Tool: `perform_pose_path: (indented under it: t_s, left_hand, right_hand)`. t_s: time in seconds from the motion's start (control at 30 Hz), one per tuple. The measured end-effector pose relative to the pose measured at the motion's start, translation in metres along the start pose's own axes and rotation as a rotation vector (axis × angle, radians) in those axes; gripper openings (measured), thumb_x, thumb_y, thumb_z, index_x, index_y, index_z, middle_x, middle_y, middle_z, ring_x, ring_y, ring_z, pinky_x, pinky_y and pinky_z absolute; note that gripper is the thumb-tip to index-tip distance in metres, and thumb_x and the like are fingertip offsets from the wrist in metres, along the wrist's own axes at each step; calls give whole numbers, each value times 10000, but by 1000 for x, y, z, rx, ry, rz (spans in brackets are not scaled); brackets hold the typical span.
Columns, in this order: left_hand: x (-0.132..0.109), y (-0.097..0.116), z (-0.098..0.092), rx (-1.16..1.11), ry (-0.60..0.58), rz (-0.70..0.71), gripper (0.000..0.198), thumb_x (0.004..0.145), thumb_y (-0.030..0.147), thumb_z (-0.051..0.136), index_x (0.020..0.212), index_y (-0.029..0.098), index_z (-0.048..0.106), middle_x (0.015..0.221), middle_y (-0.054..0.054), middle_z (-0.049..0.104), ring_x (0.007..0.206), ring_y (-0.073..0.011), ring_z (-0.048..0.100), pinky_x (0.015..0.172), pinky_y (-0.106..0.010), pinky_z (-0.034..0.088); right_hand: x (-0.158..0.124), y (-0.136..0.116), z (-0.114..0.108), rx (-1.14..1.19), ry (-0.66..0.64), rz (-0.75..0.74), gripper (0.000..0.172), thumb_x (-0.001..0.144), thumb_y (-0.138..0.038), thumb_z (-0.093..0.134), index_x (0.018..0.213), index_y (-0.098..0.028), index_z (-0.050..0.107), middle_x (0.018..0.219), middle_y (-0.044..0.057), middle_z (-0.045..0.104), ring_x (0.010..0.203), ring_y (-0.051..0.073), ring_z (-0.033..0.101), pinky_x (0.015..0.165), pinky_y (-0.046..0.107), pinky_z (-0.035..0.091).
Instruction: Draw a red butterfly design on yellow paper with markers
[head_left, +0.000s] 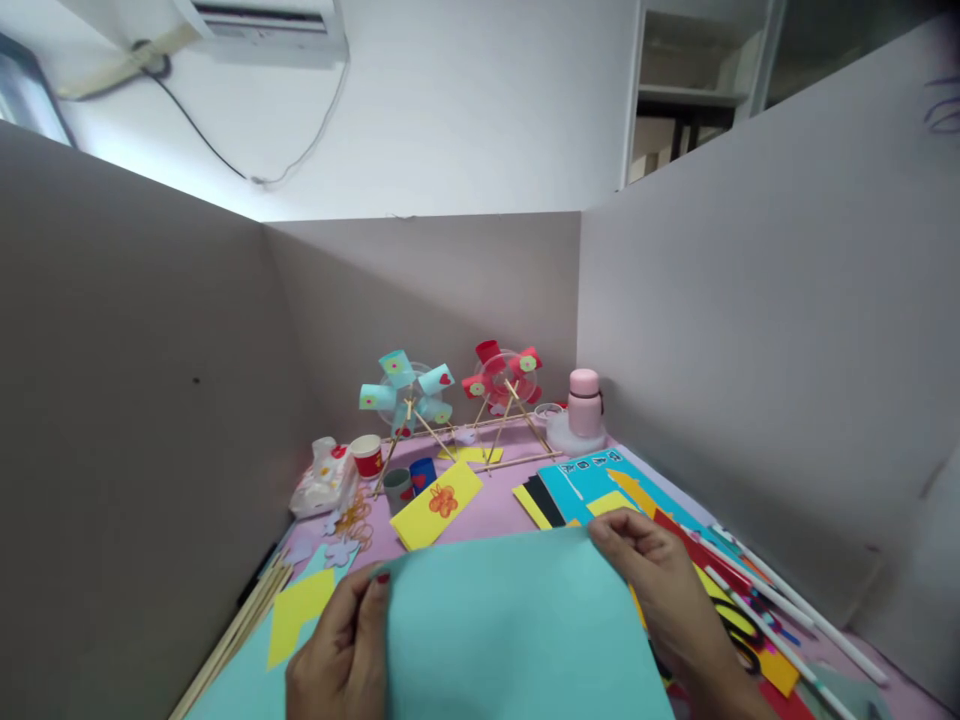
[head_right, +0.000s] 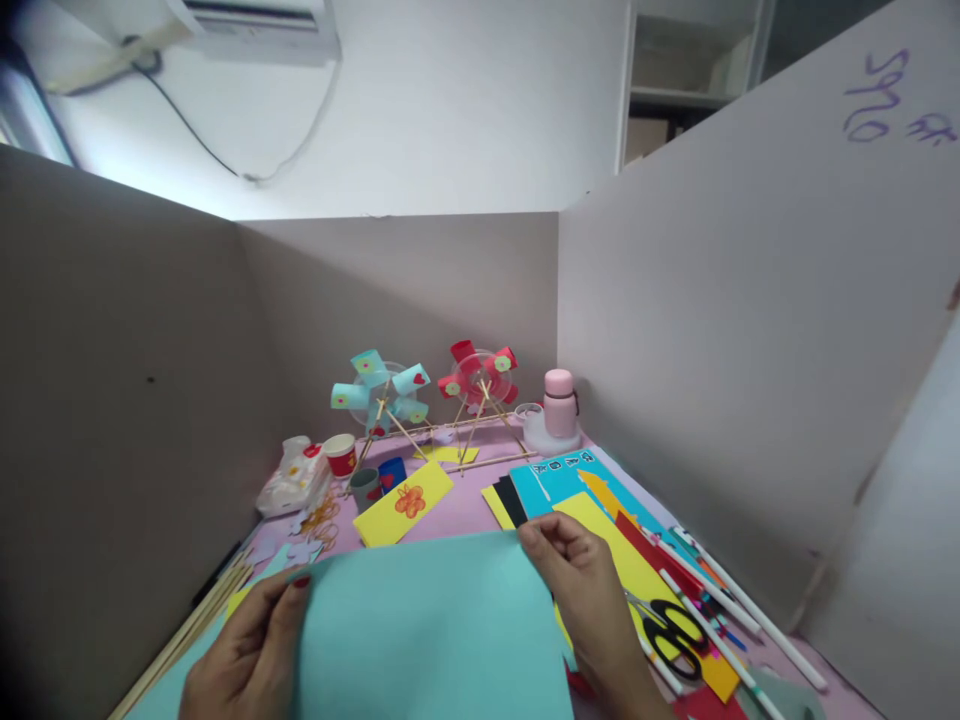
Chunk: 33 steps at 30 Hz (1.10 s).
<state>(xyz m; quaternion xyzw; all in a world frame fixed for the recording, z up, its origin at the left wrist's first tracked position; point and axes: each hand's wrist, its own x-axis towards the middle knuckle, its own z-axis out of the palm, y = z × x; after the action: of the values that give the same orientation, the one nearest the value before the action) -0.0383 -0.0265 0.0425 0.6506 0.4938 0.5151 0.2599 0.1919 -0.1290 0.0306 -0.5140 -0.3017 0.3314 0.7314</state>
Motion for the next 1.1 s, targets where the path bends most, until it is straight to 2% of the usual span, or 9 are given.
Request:
perform_pose_path:
  t_s: [0.13,0.23,0.37,0.5,0.6,0.7,0.9,1.0,1.1]
  left_hand:
    - [3,-8,3,-155,-72,-69,332,705,476,659,937,241,630,712,32,636,728,-189,580,648,-210,414]
    - [-2,-22,11,-226,-196,-177,449,724,569,619,1004,217,604,693,17,638,635,-175,575,590,-228,435]
    - [-20,-51,18,-67,-291,-136,437,727,611,562,752,178,613,542,11,572,519,-178,549,508,-252,427]
    - [-35,-85,16,211,-277,-49,367,800,532,467,784,188,594,502,18,536,502,-201,567,512,-280,425]
    - [-44,-103,17,420,-260,59,398,854,428,401,1030,131,599,752,-110,676,708,-293,656,650,-393,483]
    - [-59,-111,26,533,-288,280,487,896,372,336,1232,67,515,1223,-233,582,1152,-333,535,920,-487,417]
    - [-96,-117,46,665,-540,679,447,871,230,409,1307,242,508,1359,-33,534,1246,-224,485,964,-416,416]
    - [-100,-124,49,747,-537,754,477,886,214,378,1360,207,438,1390,-66,491,1264,-256,462,958,-470,399]
    - [-100,-132,50,793,-525,828,553,836,183,423,1385,240,395,1394,-68,489,1252,-266,470,963,-475,382]
  right_hand:
    - [-1,-3,4,51,-118,64,364,681,-497,740,703,-165,593,557,-39,553,493,107,478,509,214,386]
    - [-2,4,3,-104,-61,-36,351,784,-529,618,769,-186,548,575,-54,525,458,96,431,463,208,344]
    - [0,32,-5,-507,10,-160,361,884,-546,402,814,-203,491,551,-72,437,450,113,400,447,219,296]
    - [1,72,-5,-774,27,-156,268,883,-406,458,738,-187,515,527,-66,393,497,137,422,505,251,284]
    - [0,95,1,-982,-9,-136,166,890,-270,486,810,-158,578,571,-28,502,576,170,519,571,275,344]
    - [0,108,4,-1164,-55,-105,123,900,-204,509,909,-141,614,620,-20,583,617,170,585,614,296,422]
    - [-6,105,10,-1371,-91,-116,220,910,-121,465,1055,-72,624,828,155,718,814,286,687,718,415,516]
    - [-28,108,29,-1388,-174,-227,363,914,-74,383,1241,-70,542,1235,228,604,1194,304,530,992,470,401]
    - [-58,122,46,-1328,-469,-360,565,857,-245,557,1397,-200,396,1465,81,399,1347,251,349,1090,405,329]
